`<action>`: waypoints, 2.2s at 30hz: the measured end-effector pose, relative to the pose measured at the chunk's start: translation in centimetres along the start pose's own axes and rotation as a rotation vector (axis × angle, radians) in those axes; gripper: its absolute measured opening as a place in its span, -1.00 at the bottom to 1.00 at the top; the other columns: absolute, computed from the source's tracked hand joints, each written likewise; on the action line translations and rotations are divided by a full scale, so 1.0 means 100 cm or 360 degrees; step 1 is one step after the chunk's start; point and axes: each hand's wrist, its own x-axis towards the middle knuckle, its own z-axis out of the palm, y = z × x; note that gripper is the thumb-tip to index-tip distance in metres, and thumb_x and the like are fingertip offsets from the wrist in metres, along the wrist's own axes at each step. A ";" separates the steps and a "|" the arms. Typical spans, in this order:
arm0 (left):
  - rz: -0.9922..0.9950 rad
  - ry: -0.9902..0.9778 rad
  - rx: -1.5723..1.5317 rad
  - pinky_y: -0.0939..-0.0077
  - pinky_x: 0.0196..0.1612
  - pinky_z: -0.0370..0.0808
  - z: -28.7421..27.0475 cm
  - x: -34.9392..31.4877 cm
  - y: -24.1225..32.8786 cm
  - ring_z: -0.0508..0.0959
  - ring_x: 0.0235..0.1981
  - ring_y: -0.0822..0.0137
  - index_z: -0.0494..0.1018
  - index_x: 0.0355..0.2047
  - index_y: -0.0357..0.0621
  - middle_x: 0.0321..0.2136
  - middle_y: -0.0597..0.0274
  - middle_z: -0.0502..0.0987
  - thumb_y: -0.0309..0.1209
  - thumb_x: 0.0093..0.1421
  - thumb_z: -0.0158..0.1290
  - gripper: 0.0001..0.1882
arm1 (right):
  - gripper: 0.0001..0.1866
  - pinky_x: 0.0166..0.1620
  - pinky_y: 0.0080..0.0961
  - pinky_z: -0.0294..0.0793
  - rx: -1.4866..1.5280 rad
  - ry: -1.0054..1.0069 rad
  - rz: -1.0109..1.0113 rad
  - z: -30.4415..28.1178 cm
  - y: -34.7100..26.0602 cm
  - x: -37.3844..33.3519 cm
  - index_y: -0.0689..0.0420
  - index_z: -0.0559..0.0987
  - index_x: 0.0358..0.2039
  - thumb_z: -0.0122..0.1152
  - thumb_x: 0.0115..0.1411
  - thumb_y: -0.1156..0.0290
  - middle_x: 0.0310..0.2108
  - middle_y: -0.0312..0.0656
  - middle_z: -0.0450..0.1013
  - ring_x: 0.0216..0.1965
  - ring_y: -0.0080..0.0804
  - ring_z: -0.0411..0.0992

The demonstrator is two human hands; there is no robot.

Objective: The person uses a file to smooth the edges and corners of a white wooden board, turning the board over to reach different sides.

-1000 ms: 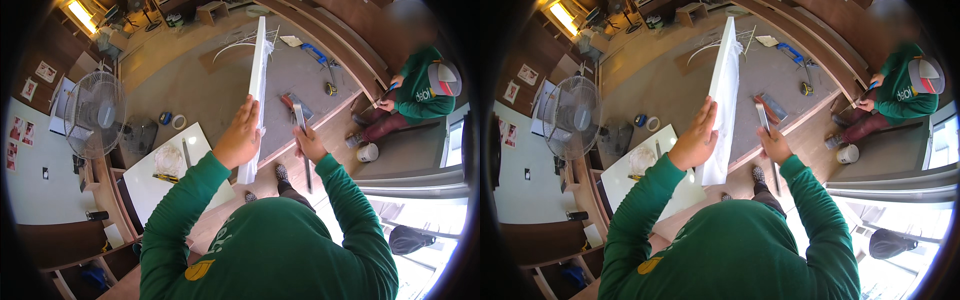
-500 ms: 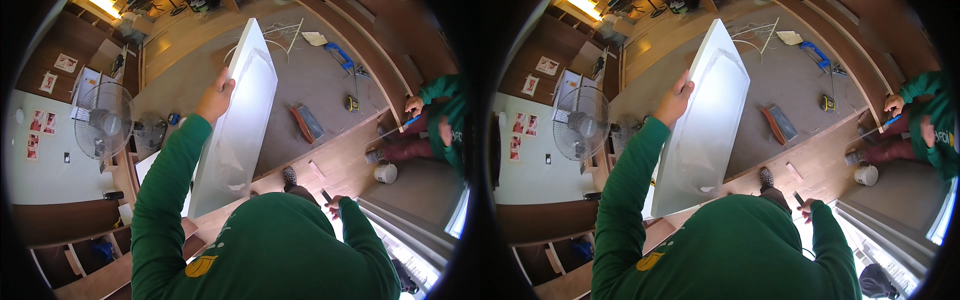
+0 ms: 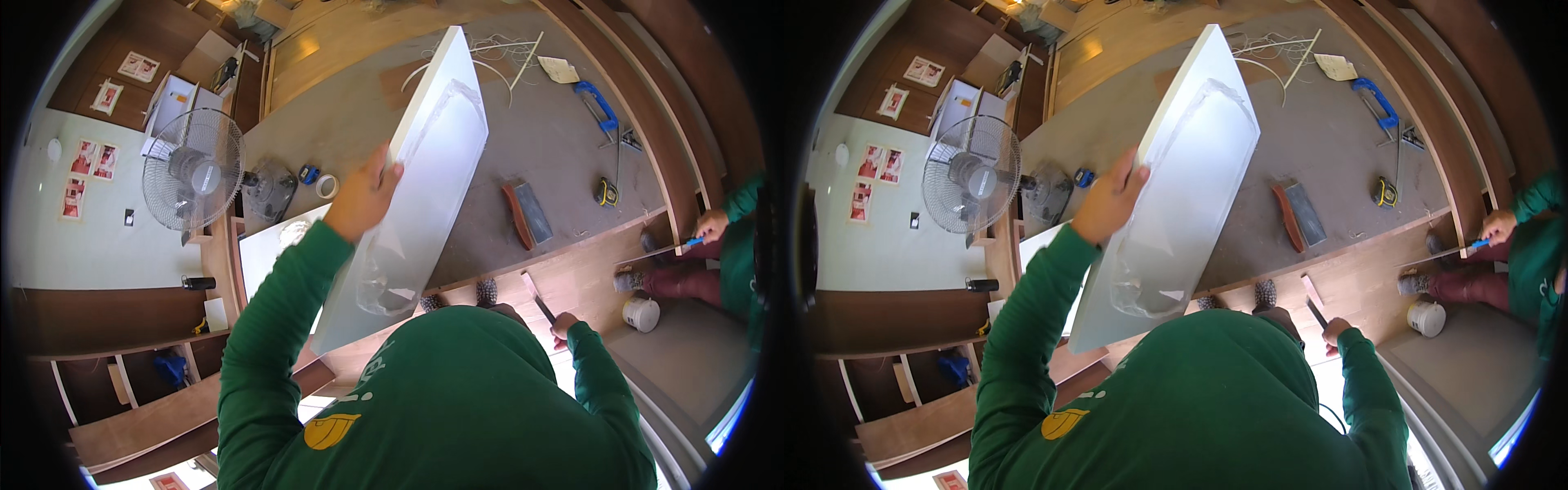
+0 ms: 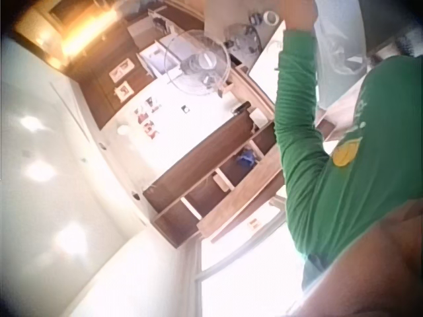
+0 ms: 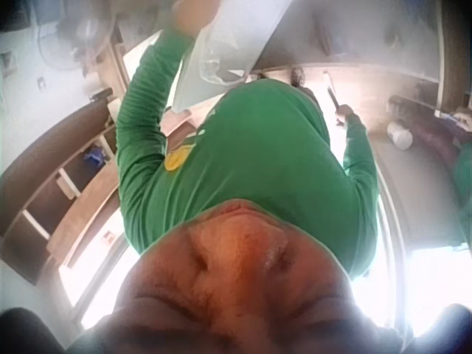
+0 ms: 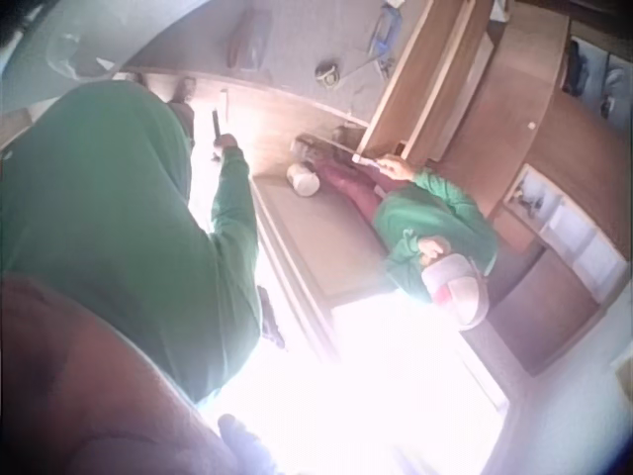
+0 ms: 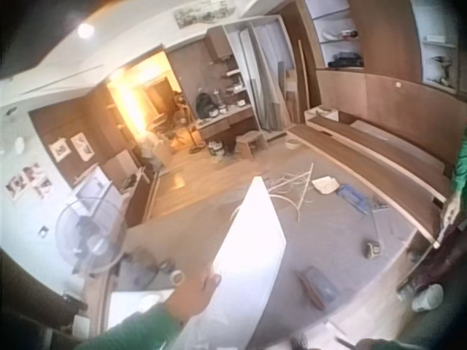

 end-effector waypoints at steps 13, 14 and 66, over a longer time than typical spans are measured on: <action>-0.0502 -0.0148 0.0117 0.06 -0.04 0.55 -0.043 -0.167 0.033 0.61 -0.08 -0.31 0.17 0.35 -0.19 -0.04 -0.33 0.56 -0.39 0.34 0.09 -0.39 | -0.72 -0.48 -0.46 0.40 0.0688 0.0056 -0.1758 -0.057 -0.244 -0.142 0.14 0.53 -0.19 0.05 0.47 0.17 -0.56 -0.33 0.42 -0.56 -0.53 0.39; -0.0412 -0.0128 0.0141 0.11 -0.10 0.58 -0.042 -0.171 0.028 0.65 -0.16 -0.26 0.14 0.37 -0.18 -0.09 -0.31 0.59 -0.42 0.30 0.13 -0.32 | -0.72 -0.44 -0.41 0.41 0.0584 0.0381 -0.1910 -0.070 -0.270 -0.132 0.15 0.54 -0.17 0.05 0.46 0.18 -0.54 -0.28 0.44 -0.52 -0.47 0.42; -0.0557 -0.0337 -0.0175 0.26 0.27 0.37 -0.022 -0.170 0.058 0.52 0.19 -0.21 -0.08 0.52 -0.08 0.16 -0.35 0.45 -0.65 0.05 0.06 0.01 | -0.80 -0.02 -0.03 0.51 0.0242 0.1621 -0.2503 -0.096 -0.470 -0.122 0.14 0.55 -0.11 0.07 0.38 0.33 -0.11 0.15 0.54 -0.13 0.26 0.49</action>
